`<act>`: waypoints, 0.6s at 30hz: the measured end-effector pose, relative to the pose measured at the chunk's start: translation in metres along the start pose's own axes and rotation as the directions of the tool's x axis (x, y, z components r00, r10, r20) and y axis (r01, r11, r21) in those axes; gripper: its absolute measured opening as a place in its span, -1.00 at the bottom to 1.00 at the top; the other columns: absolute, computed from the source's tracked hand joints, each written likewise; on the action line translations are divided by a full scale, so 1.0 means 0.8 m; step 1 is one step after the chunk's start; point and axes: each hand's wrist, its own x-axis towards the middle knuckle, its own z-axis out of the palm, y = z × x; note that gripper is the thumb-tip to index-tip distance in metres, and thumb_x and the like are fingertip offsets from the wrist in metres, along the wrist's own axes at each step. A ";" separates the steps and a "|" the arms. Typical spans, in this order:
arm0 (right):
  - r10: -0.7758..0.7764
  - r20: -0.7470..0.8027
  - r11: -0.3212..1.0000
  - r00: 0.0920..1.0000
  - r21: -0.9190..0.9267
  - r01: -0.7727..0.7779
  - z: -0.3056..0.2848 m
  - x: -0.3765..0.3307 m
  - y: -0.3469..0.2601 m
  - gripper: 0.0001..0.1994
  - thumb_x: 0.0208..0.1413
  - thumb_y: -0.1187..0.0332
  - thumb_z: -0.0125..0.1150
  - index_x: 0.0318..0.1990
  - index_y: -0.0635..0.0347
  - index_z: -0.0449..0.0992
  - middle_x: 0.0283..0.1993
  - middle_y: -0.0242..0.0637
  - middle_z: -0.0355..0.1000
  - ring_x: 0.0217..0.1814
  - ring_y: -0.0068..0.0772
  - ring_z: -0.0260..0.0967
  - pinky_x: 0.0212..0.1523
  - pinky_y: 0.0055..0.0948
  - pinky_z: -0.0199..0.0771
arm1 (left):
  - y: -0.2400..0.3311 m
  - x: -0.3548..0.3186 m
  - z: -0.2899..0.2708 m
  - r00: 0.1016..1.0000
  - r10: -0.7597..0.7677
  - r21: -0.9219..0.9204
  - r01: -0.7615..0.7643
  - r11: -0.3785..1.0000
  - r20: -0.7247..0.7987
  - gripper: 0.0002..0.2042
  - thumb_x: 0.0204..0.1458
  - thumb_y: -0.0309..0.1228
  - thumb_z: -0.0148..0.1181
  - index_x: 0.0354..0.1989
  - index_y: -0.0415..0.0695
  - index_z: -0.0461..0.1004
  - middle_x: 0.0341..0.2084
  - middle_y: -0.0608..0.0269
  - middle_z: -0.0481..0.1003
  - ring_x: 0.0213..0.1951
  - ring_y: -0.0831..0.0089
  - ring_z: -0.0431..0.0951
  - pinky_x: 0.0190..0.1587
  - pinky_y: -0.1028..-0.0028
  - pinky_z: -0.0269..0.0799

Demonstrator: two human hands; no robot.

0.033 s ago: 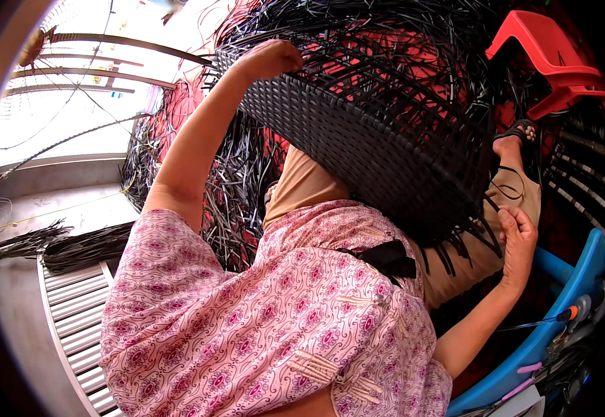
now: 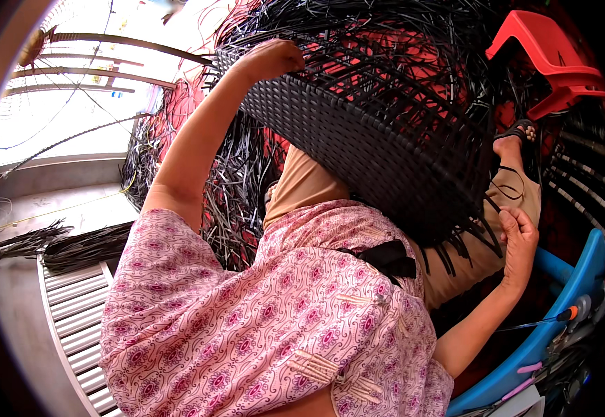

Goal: The person sits on the floor and weaves a black plastic basket by hand, interlacing thin black strips through the basket's frame. They repeatedly pull, tuck, and adjust the strips to tighten the weave and maintain the basket's shape.

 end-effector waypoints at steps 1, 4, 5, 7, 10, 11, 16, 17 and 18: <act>-0.007 -0.008 1.000 1.000 -0.002 0.007 -0.003 -0.001 0.002 -0.81 0.14 0.31 0.30 -0.23 0.26 0.59 -0.52 -0.63 0.26 -0.52 -0.78 0.07 -0.49 -0.74 0.04 | 0.008 0.000 0.000 0.999 0.035 0.070 -0.033 0.997 -0.026 -0.85 0.01 -0.36 0.17 -0.32 -0.11 0.60 -0.33 0.14 0.58 -0.20 0.15 0.58 -0.12 0.26 0.47; -0.016 -0.007 1.000 1.000 -0.002 0.016 -0.005 0.000 0.005 -0.81 0.14 0.31 0.31 -0.23 0.25 0.59 -0.53 -0.62 0.26 -0.52 -0.78 0.07 -0.49 -0.74 0.04 | 0.024 0.005 -0.004 0.997 -0.046 0.143 0.038 0.989 0.056 -0.83 0.05 -0.33 0.11 -0.33 -0.08 0.61 -0.36 0.13 0.59 -0.20 0.10 0.57 -0.12 0.23 0.47; -0.017 -0.003 1.000 1.000 -0.002 0.017 -0.005 0.001 0.005 -0.82 0.14 0.31 0.31 -0.22 0.25 0.59 -0.53 -0.62 0.26 -0.52 -0.78 0.07 -0.49 -0.75 0.04 | 0.027 0.006 -0.008 0.994 -0.073 0.146 0.061 0.987 0.082 -0.82 0.05 -0.33 0.11 -0.32 -0.08 0.61 -0.37 0.12 0.59 -0.21 0.10 0.58 -0.12 0.23 0.47; -0.004 -0.003 1.000 1.000 0.005 0.004 0.001 0.000 0.001 -0.81 0.14 0.31 0.31 -0.22 0.25 0.59 -0.53 -0.63 0.27 -0.52 -0.79 0.07 -0.49 -0.76 0.03 | 0.030 0.005 -0.019 0.993 -0.113 0.027 0.112 0.993 0.044 -0.83 0.02 -0.35 0.16 -0.28 -0.08 0.62 -0.42 0.16 0.60 -0.27 0.23 0.61 -0.15 0.31 0.49; -0.022 0.027 0.999 0.999 0.038 0.021 0.016 0.004 -0.001 -0.81 0.14 0.30 0.31 -0.21 0.25 0.60 -0.52 -0.65 0.29 -0.53 -0.81 0.07 -0.50 -0.77 0.01 | -0.005 0.005 -0.026 0.990 -0.117 -0.128 0.106 0.986 -0.083 -0.82 0.00 -0.40 0.22 -0.22 -0.09 0.63 -0.42 0.25 0.62 -0.33 0.45 0.62 -0.19 0.40 0.51; -0.034 0.043 0.998 0.998 0.052 0.032 0.019 0.005 0.000 -0.81 0.14 0.30 0.32 -0.21 0.24 0.60 -0.52 -0.65 0.29 -0.53 -0.81 0.07 -0.50 -0.77 0.01 | -0.018 0.007 -0.023 0.989 -0.145 -0.173 0.139 0.975 -0.021 -0.82 0.00 -0.40 0.22 -0.22 -0.10 0.62 -0.42 0.24 0.62 -0.32 0.45 0.62 -0.19 0.40 0.52; -0.008 0.037 1.000 0.999 0.025 0.007 0.020 0.008 0.000 -0.82 0.16 0.33 0.30 -0.21 0.26 0.60 -0.50 -0.64 0.34 -0.52 -0.82 0.08 -0.49 -0.77 0.03 | -0.030 0.010 -0.015 0.990 -0.108 -0.124 0.119 0.985 0.093 -0.77 -0.03 -0.42 0.21 -0.17 -0.10 0.62 -0.38 0.21 0.63 -0.33 0.40 0.62 -0.17 0.39 0.52; -0.011 0.037 1.000 0.999 0.024 0.010 0.019 0.008 0.000 -0.82 0.16 0.33 0.30 -0.21 0.26 0.60 -0.49 -0.64 0.35 -0.52 -0.82 0.09 -0.49 -0.76 0.04 | -0.022 0.015 -0.017 0.992 -0.097 -0.064 0.102 0.993 0.075 -0.76 -0.03 -0.42 0.21 -0.16 -0.10 0.62 -0.39 0.21 0.62 -0.33 0.38 0.62 -0.18 0.39 0.52; -0.025 0.033 0.999 0.999 0.025 0.024 0.020 0.008 -0.001 -0.82 0.16 0.33 0.30 -0.21 0.27 0.60 -0.49 -0.63 0.35 -0.51 -0.82 0.10 -0.48 -0.76 0.05 | -0.015 0.023 -0.019 0.983 -0.122 0.041 0.117 0.992 0.139 -0.75 -0.04 -0.42 0.21 -0.15 -0.09 0.62 -0.41 0.20 0.61 -0.35 0.34 0.61 -0.19 0.36 0.51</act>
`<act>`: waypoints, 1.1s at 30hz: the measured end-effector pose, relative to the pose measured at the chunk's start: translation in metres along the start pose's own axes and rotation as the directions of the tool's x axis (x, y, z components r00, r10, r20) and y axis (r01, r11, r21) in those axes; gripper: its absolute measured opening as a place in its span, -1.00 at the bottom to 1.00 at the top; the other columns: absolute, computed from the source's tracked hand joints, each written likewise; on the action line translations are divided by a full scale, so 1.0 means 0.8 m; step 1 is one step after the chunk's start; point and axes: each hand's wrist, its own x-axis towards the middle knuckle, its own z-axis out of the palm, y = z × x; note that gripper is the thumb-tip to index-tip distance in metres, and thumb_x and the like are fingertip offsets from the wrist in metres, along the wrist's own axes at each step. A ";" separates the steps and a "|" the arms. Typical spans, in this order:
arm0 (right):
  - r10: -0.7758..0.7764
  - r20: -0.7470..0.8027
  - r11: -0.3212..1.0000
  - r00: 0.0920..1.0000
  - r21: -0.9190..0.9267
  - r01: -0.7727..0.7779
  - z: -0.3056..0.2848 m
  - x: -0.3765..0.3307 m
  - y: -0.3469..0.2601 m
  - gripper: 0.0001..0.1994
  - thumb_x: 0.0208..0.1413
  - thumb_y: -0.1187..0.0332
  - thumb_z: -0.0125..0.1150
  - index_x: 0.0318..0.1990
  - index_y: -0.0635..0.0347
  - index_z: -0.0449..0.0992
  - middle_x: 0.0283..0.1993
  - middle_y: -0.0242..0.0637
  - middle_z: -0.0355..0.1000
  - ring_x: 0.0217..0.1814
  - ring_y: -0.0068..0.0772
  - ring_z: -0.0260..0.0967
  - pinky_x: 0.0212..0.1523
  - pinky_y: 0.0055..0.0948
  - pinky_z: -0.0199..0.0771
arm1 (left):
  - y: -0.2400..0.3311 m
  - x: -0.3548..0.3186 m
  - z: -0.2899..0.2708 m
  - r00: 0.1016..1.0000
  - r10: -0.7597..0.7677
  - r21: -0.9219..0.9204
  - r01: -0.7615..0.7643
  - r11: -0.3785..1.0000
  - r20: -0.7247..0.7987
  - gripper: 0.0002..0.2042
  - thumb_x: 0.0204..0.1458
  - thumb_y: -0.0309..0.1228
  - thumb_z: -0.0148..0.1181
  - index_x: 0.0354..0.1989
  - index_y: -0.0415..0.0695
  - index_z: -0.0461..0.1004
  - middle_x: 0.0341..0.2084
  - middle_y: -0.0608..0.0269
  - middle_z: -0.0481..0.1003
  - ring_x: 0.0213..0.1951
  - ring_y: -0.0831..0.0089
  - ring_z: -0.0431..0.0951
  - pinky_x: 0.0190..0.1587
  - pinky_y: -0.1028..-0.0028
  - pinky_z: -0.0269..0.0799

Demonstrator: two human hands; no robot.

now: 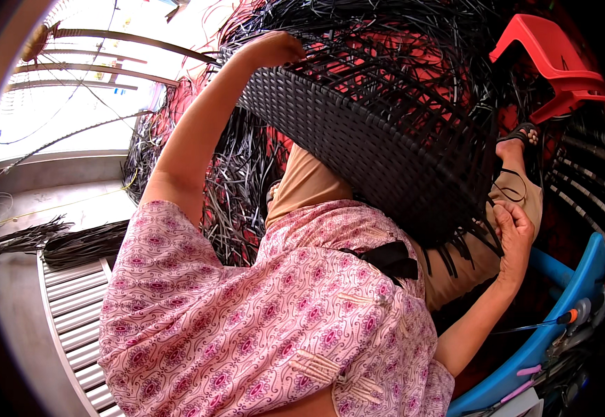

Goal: The person sits on the floor and weaves a black plastic basket by hand, interlacing thin black strips through the basket's frame. They repeatedly pull, tuck, and adjust the strips to tighten the weave and maintain the basket's shape.

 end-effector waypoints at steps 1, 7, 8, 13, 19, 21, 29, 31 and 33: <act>-0.014 -0.004 1.000 1.000 0.001 0.014 0.003 0.000 0.000 -0.81 0.16 0.33 0.30 -0.21 0.28 0.60 -0.50 -0.63 0.35 -0.51 -0.81 0.11 -0.48 -0.75 0.06 | 0.000 0.004 0.002 0.999 -0.008 -0.013 0.008 1.000 0.032 -0.75 -0.04 -0.41 0.21 -0.15 -0.09 0.62 -0.41 0.20 0.61 -0.35 0.35 0.60 -0.19 0.36 0.51; -0.020 0.003 1.000 1.000 0.005 0.020 0.005 0.000 0.003 -0.79 0.16 0.30 0.29 -0.21 0.28 0.60 -0.50 -0.61 0.33 -0.50 -0.79 0.10 -0.47 -0.72 0.08 | -0.039 0.010 0.000 0.995 -0.019 -0.217 0.039 0.975 0.093 -0.74 -0.07 -0.41 0.23 -0.17 -0.11 0.62 -0.38 0.23 0.61 -0.30 0.38 0.59 -0.17 0.38 0.50; -0.014 0.015 1.000 1.000 0.007 0.013 0.003 -0.003 0.000 -0.80 0.16 0.30 0.29 -0.21 0.27 0.60 -0.50 -0.61 0.32 -0.50 -0.79 0.09 -0.47 -0.72 0.07 | -0.049 0.006 0.002 0.999 -0.021 -0.208 0.029 0.978 0.041 -0.74 -0.08 -0.41 0.24 -0.17 -0.12 0.61 -0.37 0.24 0.61 -0.30 0.39 0.59 -0.17 0.39 0.50; 0.008 -0.020 0.999 1.000 -0.051 -0.009 -0.014 -0.009 0.001 -0.82 0.15 0.29 0.30 -0.23 0.23 0.60 -0.53 -0.63 0.28 -0.52 -0.79 0.06 -0.48 -0.73 0.05 | -0.067 -0.011 0.008 0.997 -0.027 -0.310 0.003 0.951 -0.074 -0.77 -0.14 -0.38 0.35 -0.25 -0.05 0.65 -0.35 0.25 0.64 -0.24 0.41 0.62 -0.13 0.38 0.51; 0.010 -0.022 0.999 1.000 -0.036 -0.011 -0.020 -0.008 0.004 -0.83 0.14 0.31 0.30 -0.26 0.23 0.60 -0.53 -0.64 0.27 -0.52 -0.80 0.07 -0.48 -0.74 0.07 | -0.052 -0.021 0.018 0.989 0.002 -0.152 -0.024 0.988 -0.146 -0.81 -0.09 -0.30 0.27 -0.27 0.01 0.65 -0.39 0.19 0.62 -0.25 0.23 0.62 -0.13 0.31 0.50; 0.014 -0.023 0.999 1.000 -0.050 -0.015 -0.026 -0.010 0.005 -0.83 0.14 0.32 0.31 -0.26 0.24 0.59 -0.53 -0.64 0.27 -0.51 -0.80 0.07 -0.48 -0.73 0.07 | -0.036 -0.022 0.017 0.989 0.016 -0.072 -0.027 0.997 -0.146 -0.81 -0.04 -0.27 0.19 -0.30 0.01 0.64 -0.40 0.15 0.61 -0.24 0.18 0.61 -0.14 0.28 0.50; 0.004 -0.050 0.999 0.999 -0.047 -0.007 -0.018 -0.005 0.005 -0.84 0.14 0.32 0.30 -0.28 0.25 0.59 -0.54 -0.63 0.24 -0.51 -0.78 0.06 -0.47 -0.72 0.05 | -0.020 -0.022 0.016 0.993 0.003 0.190 0.020 0.982 -0.117 -0.75 -0.01 -0.30 0.01 -0.34 -0.11 0.61 -0.39 0.02 0.59 -0.24 0.04 0.60 -0.16 0.16 0.50; -0.009 -0.046 0.998 0.999 -0.057 0.007 -0.016 -0.005 0.002 -0.84 0.15 0.32 0.30 -0.29 0.25 0.59 -0.54 -0.62 0.24 -0.51 -0.78 0.05 -0.47 -0.71 0.05 | -0.015 -0.023 0.011 0.995 -0.027 0.177 0.043 0.983 -0.091 -0.75 -0.01 -0.31 0.01 -0.32 -0.12 0.61 -0.38 0.01 0.59 -0.23 0.04 0.60 -0.14 0.18 0.50; -0.018 -0.039 0.998 0.999 -0.058 0.015 -0.012 -0.006 -0.005 -0.84 0.15 0.33 0.29 -0.30 0.25 0.59 -0.54 -0.62 0.23 -0.51 -0.78 0.05 -0.46 -0.70 0.05 | -0.014 -0.024 0.006 0.996 -0.046 0.135 0.056 0.989 -0.076 -0.75 -0.01 -0.30 0.04 -0.31 -0.12 0.61 -0.37 0.01 0.60 -0.22 0.06 0.60 -0.13 0.20 0.51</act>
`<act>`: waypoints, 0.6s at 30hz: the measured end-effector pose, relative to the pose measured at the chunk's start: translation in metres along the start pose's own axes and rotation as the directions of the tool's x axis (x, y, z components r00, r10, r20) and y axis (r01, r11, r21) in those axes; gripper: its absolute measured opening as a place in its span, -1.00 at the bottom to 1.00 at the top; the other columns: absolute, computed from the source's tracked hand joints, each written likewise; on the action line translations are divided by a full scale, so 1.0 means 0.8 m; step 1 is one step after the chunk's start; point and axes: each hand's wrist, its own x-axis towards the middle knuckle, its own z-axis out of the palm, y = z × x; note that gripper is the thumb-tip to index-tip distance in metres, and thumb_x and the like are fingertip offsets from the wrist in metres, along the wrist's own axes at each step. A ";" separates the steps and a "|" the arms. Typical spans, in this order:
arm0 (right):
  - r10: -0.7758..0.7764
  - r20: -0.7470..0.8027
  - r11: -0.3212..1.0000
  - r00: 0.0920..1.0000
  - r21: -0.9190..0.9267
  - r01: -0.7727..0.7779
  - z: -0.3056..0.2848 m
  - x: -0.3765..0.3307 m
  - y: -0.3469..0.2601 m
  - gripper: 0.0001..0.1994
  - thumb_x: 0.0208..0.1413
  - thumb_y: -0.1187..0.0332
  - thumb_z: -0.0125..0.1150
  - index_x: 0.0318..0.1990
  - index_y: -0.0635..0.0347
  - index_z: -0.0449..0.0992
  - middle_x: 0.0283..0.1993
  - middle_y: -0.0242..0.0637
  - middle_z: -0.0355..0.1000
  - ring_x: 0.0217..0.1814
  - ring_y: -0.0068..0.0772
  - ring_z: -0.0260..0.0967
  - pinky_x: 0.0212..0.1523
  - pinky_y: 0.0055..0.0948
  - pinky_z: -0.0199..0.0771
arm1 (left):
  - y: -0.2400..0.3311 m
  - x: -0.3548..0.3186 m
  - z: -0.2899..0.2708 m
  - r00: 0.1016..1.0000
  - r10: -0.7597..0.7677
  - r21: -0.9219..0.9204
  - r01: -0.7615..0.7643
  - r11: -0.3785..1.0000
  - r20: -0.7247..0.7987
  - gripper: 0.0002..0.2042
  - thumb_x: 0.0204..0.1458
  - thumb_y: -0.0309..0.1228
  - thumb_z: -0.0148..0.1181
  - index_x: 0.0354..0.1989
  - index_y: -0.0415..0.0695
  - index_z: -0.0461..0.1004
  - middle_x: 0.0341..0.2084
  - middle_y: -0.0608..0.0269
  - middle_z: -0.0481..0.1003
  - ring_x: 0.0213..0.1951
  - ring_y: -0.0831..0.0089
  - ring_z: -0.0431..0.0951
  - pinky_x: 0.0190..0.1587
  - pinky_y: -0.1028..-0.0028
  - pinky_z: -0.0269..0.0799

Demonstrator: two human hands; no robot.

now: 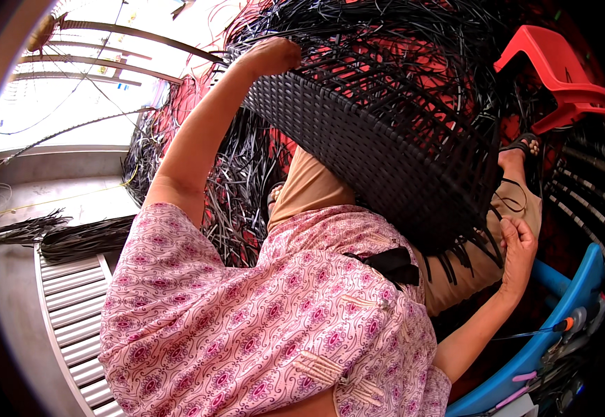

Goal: The person sits on the floor and weaves a black plastic basket by hand, interlacing thin black strips through the basket's frame. They repeatedly pull, tuck, and adjust the strips to tighten the weave and maintain the basket's shape.

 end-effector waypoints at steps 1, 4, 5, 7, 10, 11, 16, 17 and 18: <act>-0.006 0.005 1.000 1.000 0.009 0.006 0.003 0.000 -0.002 -0.84 0.15 0.33 0.29 -0.29 0.25 0.59 -0.54 -0.62 0.24 -0.51 -0.78 0.05 -0.46 -0.70 0.06 | -0.006 -0.001 0.000 0.999 0.003 -0.115 -0.009 0.993 -0.048 -0.78 0.00 -0.32 0.10 -0.29 -0.11 0.61 -0.38 0.09 0.60 -0.25 0.15 0.60 -0.15 0.25 0.51; -0.015 0.032 0.999 0.999 0.038 0.014 0.011 0.004 -0.004 -0.84 0.15 0.33 0.29 -0.27 0.26 0.59 -0.54 -0.62 0.25 -0.51 -0.78 0.06 -0.46 -0.71 0.06 | -0.044 -0.005 0.004 0.991 -0.028 -0.365 -0.023 0.931 -0.134 -0.83 0.00 -0.37 0.21 -0.23 -0.09 0.59 -0.39 0.24 0.61 -0.32 0.39 0.60 -0.20 0.36 0.50; -0.010 0.042 0.999 0.999 0.047 0.008 0.013 0.007 -0.002 -0.84 0.15 0.34 0.29 -0.26 0.27 0.59 -0.53 -0.62 0.26 -0.50 -0.78 0.07 -0.46 -0.71 0.07 | -0.055 -0.005 0.008 0.991 -0.043 -0.395 -0.010 0.919 -0.126 -0.83 0.01 -0.39 0.22 -0.23 -0.11 0.59 -0.40 0.25 0.61 -0.33 0.43 0.59 -0.21 0.39 0.50; 0.001 0.041 0.999 0.999 0.052 -0.004 0.015 0.011 0.003 -0.84 0.15 0.35 0.29 -0.24 0.28 0.59 -0.52 -0.61 0.30 -0.50 -0.79 0.10 -0.46 -0.72 0.09 | -0.062 -0.002 0.014 0.994 -0.096 -0.435 0.060 0.898 -0.060 -0.82 0.04 -0.41 0.22 -0.20 -0.14 0.59 -0.40 0.24 0.62 -0.35 0.49 0.58 -0.24 0.41 0.51; 0.015 0.021 0.999 1.000 0.049 -0.016 0.016 0.013 0.007 -0.83 0.15 0.36 0.29 -0.21 0.29 0.59 -0.49 -0.61 0.35 -0.49 -0.80 0.14 -0.45 -0.73 0.12 | -0.056 0.006 0.009 0.995 -0.079 -0.416 0.096 0.904 0.059 -0.76 -0.05 -0.36 0.20 -0.18 -0.02 0.63 -0.38 0.19 0.63 -0.29 0.33 0.64 -0.16 0.34 0.53; 0.013 0.022 0.999 1.000 0.050 -0.014 0.019 0.013 0.007 -0.83 0.15 0.37 0.29 -0.21 0.29 0.59 -0.48 -0.60 0.36 -0.48 -0.80 0.16 -0.44 -0.74 0.13 | -0.052 0.009 0.006 0.990 -0.083 -0.388 0.122 0.914 0.117 -0.76 -0.04 -0.36 0.20 -0.17 -0.02 0.63 -0.32 0.19 0.63 -0.33 0.33 0.64 -0.19 0.32 0.53; 0.011 0.045 0.996 0.999 0.090 -0.015 0.016 0.013 0.015 -0.83 0.16 0.37 0.29 -0.19 0.30 0.59 -0.45 -0.58 0.39 -0.47 -0.80 0.19 -0.44 -0.74 0.15 | -0.024 0.021 -0.011 0.983 -0.073 -0.182 0.104 0.978 0.168 -0.67 -0.03 -0.40 0.20 -0.04 0.00 0.58 -0.32 0.16 0.62 -0.40 0.32 0.61 -0.21 0.35 0.53; 0.018 0.030 0.992 0.999 0.120 -0.022 0.017 0.010 0.018 -0.83 0.16 0.37 0.29 -0.19 0.30 0.59 -0.45 -0.58 0.39 -0.46 -0.80 0.19 -0.44 -0.74 0.15 | -0.020 0.025 -0.014 0.969 -0.109 -0.168 0.148 0.975 0.222 -0.66 -0.05 -0.40 0.20 -0.03 0.01 0.58 -0.31 0.15 0.62 -0.37 0.31 0.61 -0.19 0.35 0.53; 0.025 0.016 0.988 1.000 0.154 -0.027 0.018 0.009 0.019 -0.83 0.16 0.37 0.28 -0.19 0.30 0.59 -0.45 -0.58 0.39 -0.46 -0.80 0.19 -0.44 -0.74 0.15 | -0.028 0.029 -0.011 0.977 -0.049 -0.140 0.079 0.987 0.205 -0.65 -0.06 -0.41 0.20 -0.03 0.01 0.57 -0.30 0.16 0.62 -0.33 0.31 0.61 -0.18 0.36 0.52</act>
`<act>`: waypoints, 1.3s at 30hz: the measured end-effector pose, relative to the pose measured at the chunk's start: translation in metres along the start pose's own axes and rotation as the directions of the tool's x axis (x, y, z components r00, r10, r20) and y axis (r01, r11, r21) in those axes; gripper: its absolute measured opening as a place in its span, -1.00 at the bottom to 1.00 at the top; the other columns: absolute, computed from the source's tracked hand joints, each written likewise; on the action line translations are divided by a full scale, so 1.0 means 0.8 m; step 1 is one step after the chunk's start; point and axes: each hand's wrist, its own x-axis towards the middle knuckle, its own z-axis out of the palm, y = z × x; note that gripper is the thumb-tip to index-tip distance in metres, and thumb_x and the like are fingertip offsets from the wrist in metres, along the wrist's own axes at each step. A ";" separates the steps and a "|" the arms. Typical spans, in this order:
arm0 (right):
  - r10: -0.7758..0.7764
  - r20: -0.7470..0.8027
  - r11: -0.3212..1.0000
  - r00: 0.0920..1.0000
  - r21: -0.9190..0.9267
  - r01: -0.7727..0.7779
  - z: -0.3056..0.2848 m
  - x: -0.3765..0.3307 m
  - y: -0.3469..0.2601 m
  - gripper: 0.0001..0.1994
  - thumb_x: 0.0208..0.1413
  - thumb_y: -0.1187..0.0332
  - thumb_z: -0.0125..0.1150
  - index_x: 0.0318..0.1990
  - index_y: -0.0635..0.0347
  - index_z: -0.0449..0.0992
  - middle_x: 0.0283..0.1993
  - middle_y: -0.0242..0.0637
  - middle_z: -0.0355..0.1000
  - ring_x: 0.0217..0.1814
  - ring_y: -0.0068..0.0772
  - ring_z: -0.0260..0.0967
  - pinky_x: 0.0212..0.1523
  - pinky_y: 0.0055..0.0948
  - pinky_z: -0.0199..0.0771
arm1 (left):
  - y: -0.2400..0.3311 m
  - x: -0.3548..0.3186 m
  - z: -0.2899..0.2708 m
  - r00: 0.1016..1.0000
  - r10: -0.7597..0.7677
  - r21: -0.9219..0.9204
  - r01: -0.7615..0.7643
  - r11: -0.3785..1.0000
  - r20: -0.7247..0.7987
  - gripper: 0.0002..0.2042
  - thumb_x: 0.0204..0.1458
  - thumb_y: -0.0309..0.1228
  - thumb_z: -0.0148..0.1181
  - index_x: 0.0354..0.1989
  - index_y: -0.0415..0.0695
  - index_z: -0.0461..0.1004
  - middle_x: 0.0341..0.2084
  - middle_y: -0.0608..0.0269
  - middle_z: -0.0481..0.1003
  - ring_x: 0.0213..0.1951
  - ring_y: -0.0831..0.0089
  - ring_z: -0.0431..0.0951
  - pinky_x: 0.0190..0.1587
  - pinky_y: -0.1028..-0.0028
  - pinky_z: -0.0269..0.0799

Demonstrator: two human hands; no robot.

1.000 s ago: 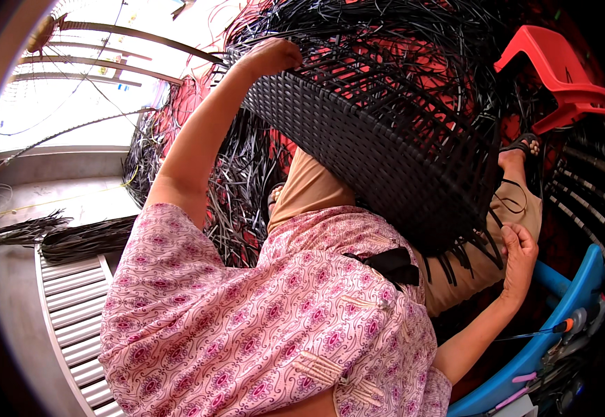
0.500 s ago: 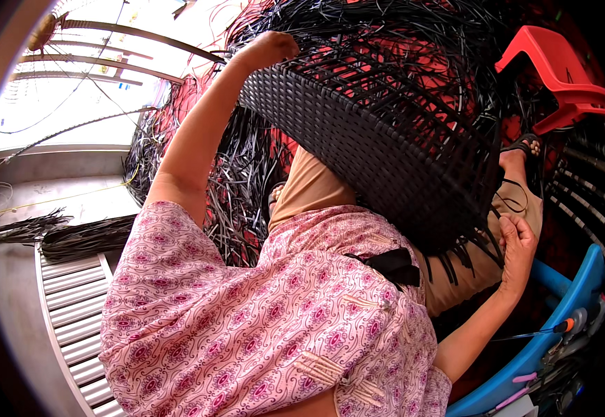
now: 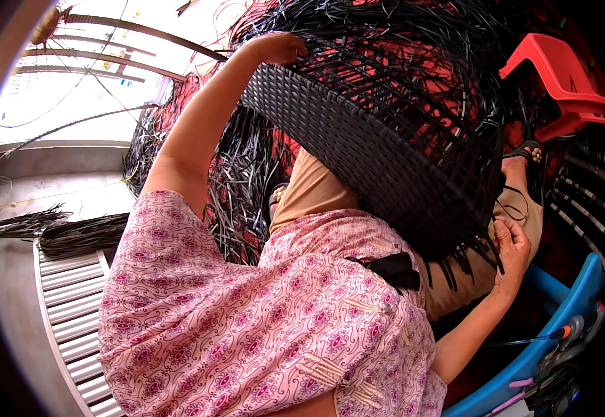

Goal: The person sits on the floor and weaves a black plastic basket by hand, interlacing thin black strips through the basket's frame. They repeatedly pull, tuck, and adjust the strips to tighten the weave and maintain the basket's shape.

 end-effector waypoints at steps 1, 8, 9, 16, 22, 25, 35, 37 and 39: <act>0.009 0.011 1.000 1.000 0.005 -0.009 0.004 0.002 0.000 -0.83 0.17 0.37 0.28 -0.19 0.30 0.59 -0.46 -0.58 0.38 -0.47 -0.80 0.18 -0.44 -0.74 0.14 | -0.017 0.000 0.000 0.999 0.048 0.046 -0.048 0.998 -0.003 -0.64 -0.08 -0.41 0.19 -0.03 0.00 0.57 -0.29 0.16 0.61 -0.30 0.31 0.61 -0.16 0.37 0.52; 0.019 -0.034 0.994 0.999 -0.111 -0.022 -0.009 -0.014 -0.015 -0.83 0.16 0.34 0.29 -0.22 0.27 0.59 -0.52 -0.61 0.29 -0.50 -0.79 0.09 -0.47 -0.73 0.09 | -0.073 0.001 0.003 0.991 -0.049 -0.180 0.026 0.983 -0.124 -0.70 -0.10 -0.38 0.24 -0.13 -0.04 0.60 -0.27 0.21 0.61 -0.22 0.41 0.59 -0.11 0.41 0.50; 0.022 -0.051 0.991 0.998 -0.133 -0.028 -0.011 -0.015 -0.016 -0.83 0.16 0.33 0.29 -0.22 0.26 0.59 -0.53 -0.61 0.28 -0.51 -0.79 0.08 -0.47 -0.73 0.09 | -0.072 -0.005 0.004 0.988 -0.040 -0.150 0.017 0.988 -0.151 -0.71 -0.10 -0.38 0.25 -0.14 -0.04 0.60 -0.29 0.21 0.61 -0.23 0.41 0.59 -0.11 0.42 0.50; -0.006 -0.050 0.985 0.999 -0.170 -0.003 -0.014 -0.008 -0.016 -0.82 0.14 0.32 0.31 -0.24 0.27 0.59 -0.54 -0.62 0.27 -0.54 -0.79 0.06 -0.50 -0.74 0.05 | -0.067 -0.010 0.021 0.979 0.045 0.014 -0.043 0.999 -0.200 -0.83 -0.02 -0.32 0.22 -0.29 -0.08 0.63 -0.37 0.19 0.61 -0.25 0.29 0.61 -0.13 0.31 0.49; 0.009 -0.023 0.990 1.000 -0.140 -0.012 0.002 0.001 -0.011 -0.82 0.14 0.33 0.32 -0.24 0.27 0.59 -0.53 -0.61 0.30 -0.53 -0.80 0.09 -0.51 -0.74 0.06 | -0.048 -0.010 0.010 0.986 -0.036 0.156 0.062 0.986 -0.164 -0.80 0.04 -0.29 0.13 -0.24 -0.01 0.63 -0.31 0.15 0.61 -0.20 0.17 0.60 -0.10 0.25 0.48; 0.010 0.000 0.994 1.000 -0.113 -0.010 0.007 0.007 -0.007 -0.83 0.14 0.34 0.31 -0.24 0.27 0.59 -0.52 -0.61 0.32 -0.53 -0.80 0.10 -0.51 -0.75 0.06 | -0.092 -0.001 0.021 0.966 0.058 0.146 -0.022 0.989 -0.253 -0.78 0.04 -0.30 0.13 -0.17 0.01 0.61 -0.27 0.18 0.62 -0.19 0.18 0.60 -0.08 0.25 0.48; -0.009 0.045 0.993 0.999 -0.118 0.014 0.008 0.009 -0.011 -0.85 0.16 0.35 0.29 -0.27 0.26 0.59 -0.51 -0.60 0.31 -0.51 -0.78 0.10 -0.47 -0.72 0.09 | -0.079 0.013 0.003 0.979 -0.197 0.003 0.197 0.980 0.043 -0.68 -0.09 -0.41 0.20 -0.10 0.12 0.62 -0.37 0.24 0.63 -0.33 0.34 0.64 -0.24 0.33 0.55; 0.007 0.018 0.991 1.000 -0.133 -0.005 0.010 0.006 -0.013 -0.85 0.17 0.34 0.28 -0.28 0.25 0.58 -0.51 -0.61 0.30 -0.50 -0.78 0.09 -0.47 -0.72 0.08 | -0.093 0.019 0.000 0.991 -0.119 -0.012 0.120 0.993 0.057 -0.67 -0.10 -0.43 0.21 -0.09 0.02 0.62 -0.34 0.23 0.63 -0.38 0.39 0.62 -0.29 0.37 0.56; 0.038 -0.027 0.986 0.999 -0.161 -0.042 0.009 0.000 -0.016 -0.85 0.18 0.33 0.26 -0.29 0.24 0.58 -0.52 -0.62 0.28 -0.50 -0.79 0.07 -0.47 -0.71 0.06 | -0.091 0.004 -0.008 0.993 -0.117 -0.031 0.118 0.993 0.025 -0.68 -0.14 -0.43 0.25 -0.13 -0.03 0.63 -0.35 0.25 0.62 -0.40 0.45 0.59 -0.29 0.42 0.55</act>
